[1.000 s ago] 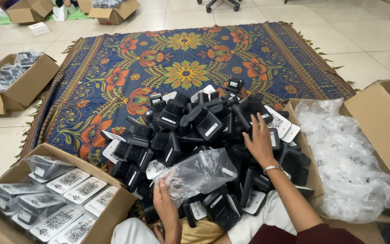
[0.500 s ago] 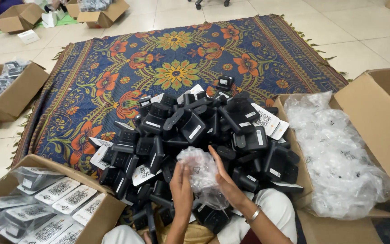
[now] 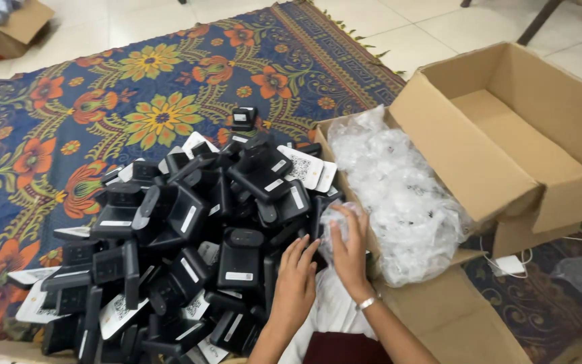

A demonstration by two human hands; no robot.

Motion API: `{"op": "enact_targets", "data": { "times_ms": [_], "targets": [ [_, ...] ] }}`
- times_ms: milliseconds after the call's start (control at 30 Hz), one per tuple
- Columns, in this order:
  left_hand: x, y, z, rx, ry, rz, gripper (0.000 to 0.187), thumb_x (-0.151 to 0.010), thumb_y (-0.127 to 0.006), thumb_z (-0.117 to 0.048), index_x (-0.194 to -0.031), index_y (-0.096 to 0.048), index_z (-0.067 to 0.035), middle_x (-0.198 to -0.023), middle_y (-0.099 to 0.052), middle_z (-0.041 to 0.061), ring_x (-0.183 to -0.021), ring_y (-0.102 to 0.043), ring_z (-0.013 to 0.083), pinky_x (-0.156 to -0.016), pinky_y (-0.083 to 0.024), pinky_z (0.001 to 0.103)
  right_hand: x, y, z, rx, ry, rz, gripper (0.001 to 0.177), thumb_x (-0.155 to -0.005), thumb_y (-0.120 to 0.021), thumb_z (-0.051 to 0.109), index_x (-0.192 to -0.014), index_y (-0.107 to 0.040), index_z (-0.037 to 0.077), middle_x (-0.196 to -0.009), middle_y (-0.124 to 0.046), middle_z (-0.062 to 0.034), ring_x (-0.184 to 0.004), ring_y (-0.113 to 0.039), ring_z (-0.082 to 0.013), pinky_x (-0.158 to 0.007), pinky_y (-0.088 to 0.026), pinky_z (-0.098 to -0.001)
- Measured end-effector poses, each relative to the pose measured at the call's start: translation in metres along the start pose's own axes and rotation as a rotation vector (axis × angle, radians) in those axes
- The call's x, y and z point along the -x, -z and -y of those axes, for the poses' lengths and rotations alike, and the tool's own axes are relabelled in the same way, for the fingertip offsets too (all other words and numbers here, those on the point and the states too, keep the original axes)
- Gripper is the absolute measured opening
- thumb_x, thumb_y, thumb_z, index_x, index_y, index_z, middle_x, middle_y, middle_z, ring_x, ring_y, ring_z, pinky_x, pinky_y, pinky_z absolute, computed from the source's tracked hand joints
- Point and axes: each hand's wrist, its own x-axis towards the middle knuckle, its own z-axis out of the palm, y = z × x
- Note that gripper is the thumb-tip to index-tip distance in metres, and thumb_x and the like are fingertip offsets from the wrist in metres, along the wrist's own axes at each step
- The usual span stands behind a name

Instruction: The person sorts and packs small electronic devices into cardboard boxes while sitting on a patterned rug.

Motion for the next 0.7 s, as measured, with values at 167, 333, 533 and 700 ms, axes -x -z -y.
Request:
{"op": "enact_targets", "data": {
  "times_ms": [167, 333, 533, 700],
  "targets": [
    [-0.036, -0.040, -0.011, 0.121, 0.040, 0.158, 0.045, -0.097, -0.055, -0.001, -0.142, -0.054, -0.005, -0.153, -0.045, 0.020, -0.141, -0.042, 0.0402, -0.112, -0.037, 0.046, -0.100, 0.029, -0.070, 0.163, 0.242, -0.168, 0.048, -0.106, -0.056, 0.024, -0.148, -0.045, 0.003, -0.147, -0.036, -0.0271, -0.141, -0.036, -0.0404, -0.116, -0.031, -0.0489],
    [-0.090, -0.080, 0.009, 0.066, -0.086, 0.230, 0.053, -0.093, -0.055, 0.004, -0.145, -0.051, -0.003, -0.156, -0.040, 0.025, -0.141, -0.040, 0.0440, -0.113, -0.037, 0.049, -0.150, 0.026, -0.180, 0.503, 0.249, 0.129, 0.067, -0.109, -0.043, 0.032, -0.166, -0.018, 0.007, -0.169, -0.023, -0.0245, -0.156, -0.016, -0.0410, -0.123, -0.007, -0.0614],
    [-0.159, -0.170, 0.091, -0.136, -0.211, 0.352, 0.075, -0.076, -0.060, 0.009, -0.149, -0.046, -0.001, -0.158, -0.034, 0.031, -0.142, -0.035, 0.0470, -0.118, -0.034, 0.049, -0.118, 0.002, -0.351, 0.602, 0.008, 0.616, 0.074, -0.099, -0.045, 0.032, -0.165, -0.017, 0.015, -0.166, -0.032, -0.0068, -0.155, -0.015, -0.0287, -0.122, -0.003, -0.0585],
    [-0.211, -0.272, 0.181, -0.496, -0.335, 0.397, 0.055, -0.092, -0.060, -0.028, -0.141, -0.053, -0.002, -0.161, -0.031, 0.026, -0.150, -0.030, 0.0403, -0.123, -0.018, 0.051, -0.098, -0.017, -0.383, 0.633, 0.142, 0.521, 0.057, -0.101, -0.049, 0.024, -0.154, -0.042, 0.004, -0.163, -0.035, -0.0099, -0.156, -0.019, -0.0276, -0.123, -0.010, -0.0558]
  ]
}}
